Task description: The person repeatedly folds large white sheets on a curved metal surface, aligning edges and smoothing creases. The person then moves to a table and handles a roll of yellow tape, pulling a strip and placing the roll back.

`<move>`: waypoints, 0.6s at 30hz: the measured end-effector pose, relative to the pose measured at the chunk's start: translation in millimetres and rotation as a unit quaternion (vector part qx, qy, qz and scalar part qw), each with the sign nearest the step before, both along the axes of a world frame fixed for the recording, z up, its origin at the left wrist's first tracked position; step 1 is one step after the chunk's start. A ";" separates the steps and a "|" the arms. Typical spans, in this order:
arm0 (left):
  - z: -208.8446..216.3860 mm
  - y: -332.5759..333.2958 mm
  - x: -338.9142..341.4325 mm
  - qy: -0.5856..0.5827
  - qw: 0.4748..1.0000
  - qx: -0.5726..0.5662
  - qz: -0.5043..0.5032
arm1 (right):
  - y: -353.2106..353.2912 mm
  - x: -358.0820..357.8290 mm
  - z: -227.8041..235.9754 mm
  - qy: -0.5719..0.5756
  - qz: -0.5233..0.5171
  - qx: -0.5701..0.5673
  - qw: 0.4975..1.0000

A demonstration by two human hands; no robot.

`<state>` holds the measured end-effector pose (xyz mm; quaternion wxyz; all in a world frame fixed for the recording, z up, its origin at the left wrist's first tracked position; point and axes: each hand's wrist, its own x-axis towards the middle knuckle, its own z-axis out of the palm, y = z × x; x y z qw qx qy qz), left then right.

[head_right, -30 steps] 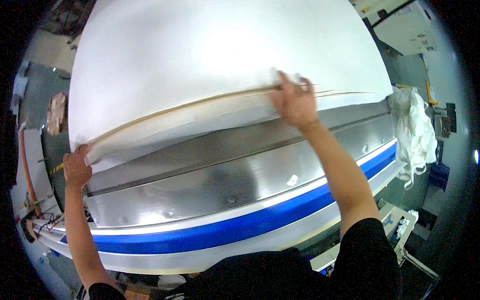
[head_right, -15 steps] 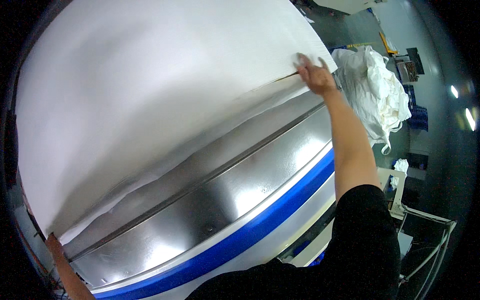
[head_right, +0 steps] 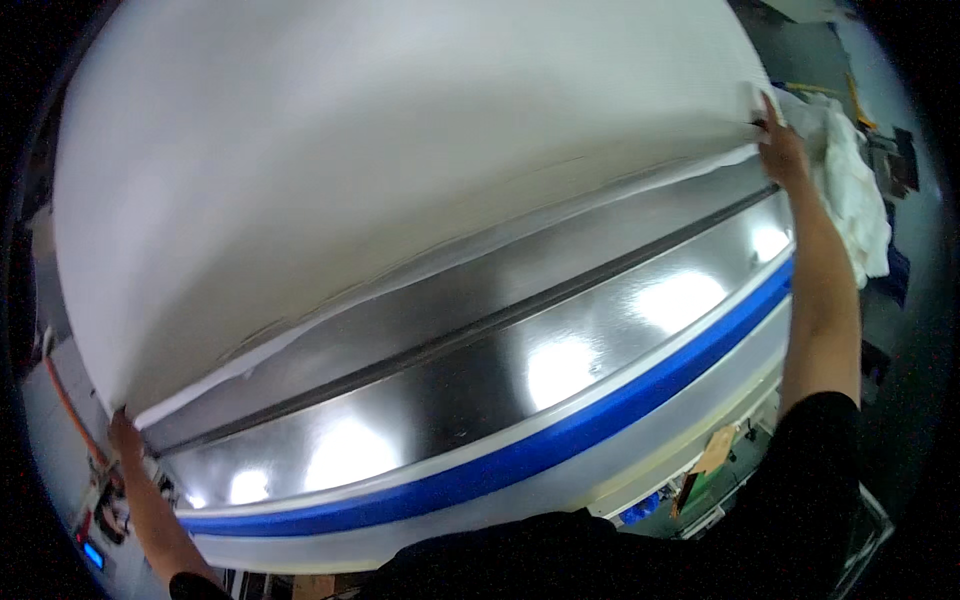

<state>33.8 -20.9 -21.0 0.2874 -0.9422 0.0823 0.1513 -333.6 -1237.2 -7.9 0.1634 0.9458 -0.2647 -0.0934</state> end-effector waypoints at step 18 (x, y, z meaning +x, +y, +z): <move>155.5 9.1 -134.7 0.112 0.989 0.097 0.014 | -26.8 -150.2 154.8 0.062 0.108 0.171 0.977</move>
